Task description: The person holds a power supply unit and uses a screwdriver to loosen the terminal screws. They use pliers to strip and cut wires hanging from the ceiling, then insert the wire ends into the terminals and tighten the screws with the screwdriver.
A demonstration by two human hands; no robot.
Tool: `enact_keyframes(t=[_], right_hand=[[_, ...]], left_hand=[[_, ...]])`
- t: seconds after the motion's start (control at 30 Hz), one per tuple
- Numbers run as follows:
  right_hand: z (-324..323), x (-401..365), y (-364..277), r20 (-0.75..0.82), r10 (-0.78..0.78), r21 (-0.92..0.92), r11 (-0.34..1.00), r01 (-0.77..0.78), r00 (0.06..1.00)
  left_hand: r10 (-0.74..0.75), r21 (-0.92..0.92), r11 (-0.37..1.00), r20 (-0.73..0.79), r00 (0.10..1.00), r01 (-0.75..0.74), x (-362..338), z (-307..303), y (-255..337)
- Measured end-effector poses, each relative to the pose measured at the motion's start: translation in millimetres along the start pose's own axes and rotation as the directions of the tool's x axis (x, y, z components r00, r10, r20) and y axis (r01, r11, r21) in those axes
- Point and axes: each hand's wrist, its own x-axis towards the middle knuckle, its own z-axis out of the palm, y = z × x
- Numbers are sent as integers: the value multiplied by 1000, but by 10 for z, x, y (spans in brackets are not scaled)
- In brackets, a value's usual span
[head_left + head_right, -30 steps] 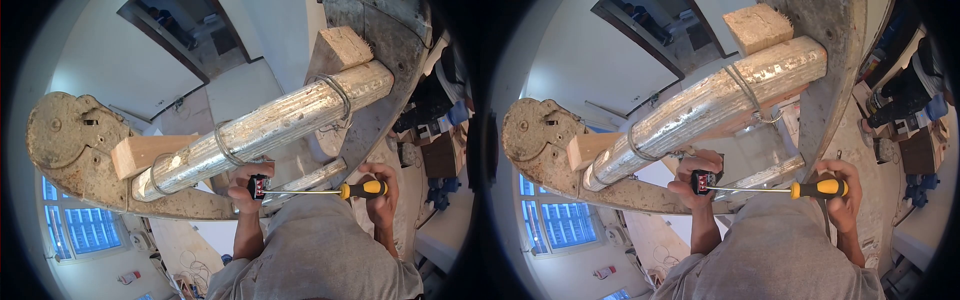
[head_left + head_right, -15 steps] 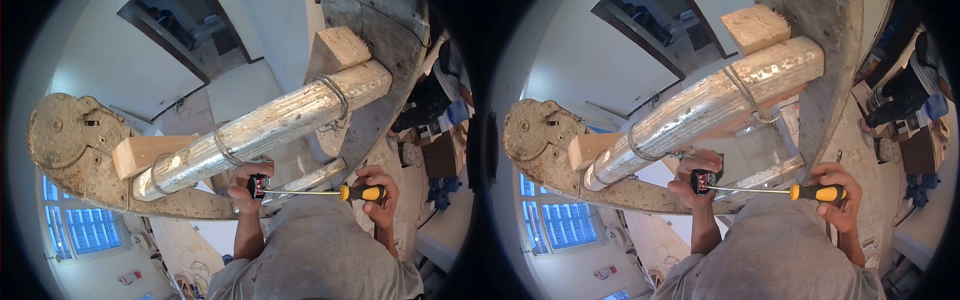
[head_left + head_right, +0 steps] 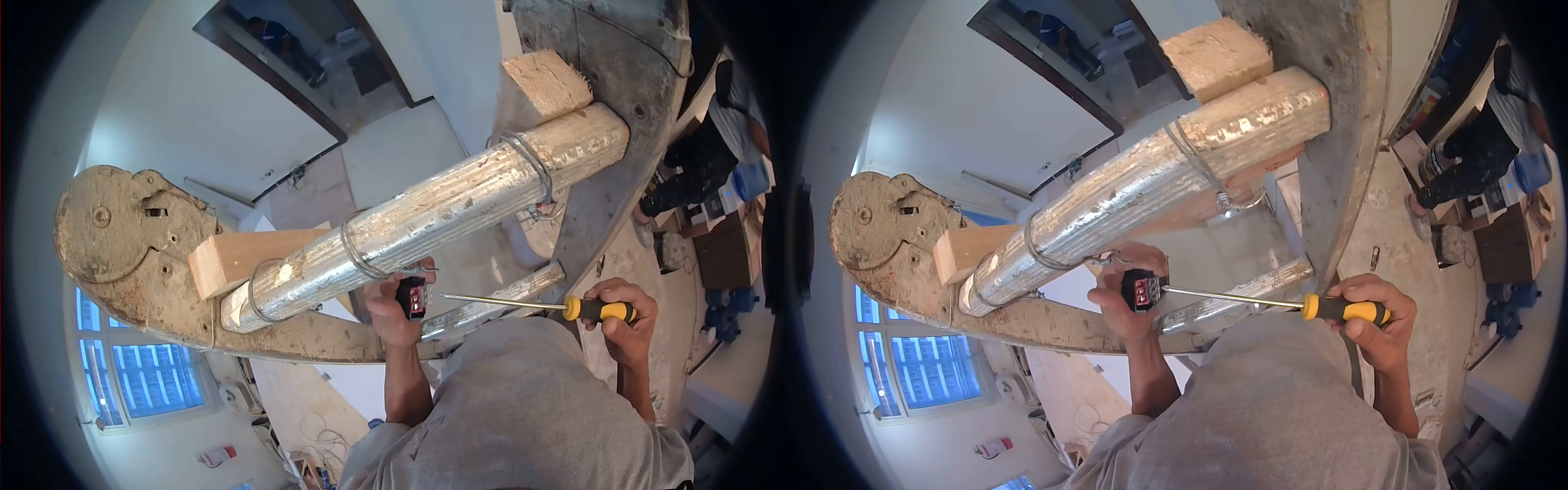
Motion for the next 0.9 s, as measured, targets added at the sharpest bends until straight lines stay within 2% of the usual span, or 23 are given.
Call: enact_keyframes(t=[0.03,0.07,0.13,0.33,0.53,0.67,0.73,0.83,0.9], right_hand=[[0,-21,-1,10,14,1,1000,-14,1000],[4,-7,17,8,10,4,1000,-10,1000],[42,-16,56,26,-4,2,1000,4,1000],[85,13,89,47,13,11,1000,-13,999],[63,13,108,45,20,-2,1000,-20,999],[59,5,112,40,26,3,1000,-26,999],[59,7,108,57,27,-1,1000,-27,998],[68,0,110,53,32,0,999,-32,998],[77,-3,109,52,32,-1,999,-32,998]], left_hand=[[-64,18,998,15,998,64,-20,-10,24],[-61,20,998,18,998,61,-7,-3,-6],[-30,-168,985,51,998,39,-18,6,-73],[11,-207,978,155,988,21,3,-2,-106],[-19,-321,946,55,998,36,-40,47,-87],[-5,-326,945,76,997,30,-23,33,-76],[25,-301,953,139,990,19,-12,1,-91],[3,-370,929,85,996,29,-73,17,-135],[2,-337,941,117,993,38,-43,4,-102]])
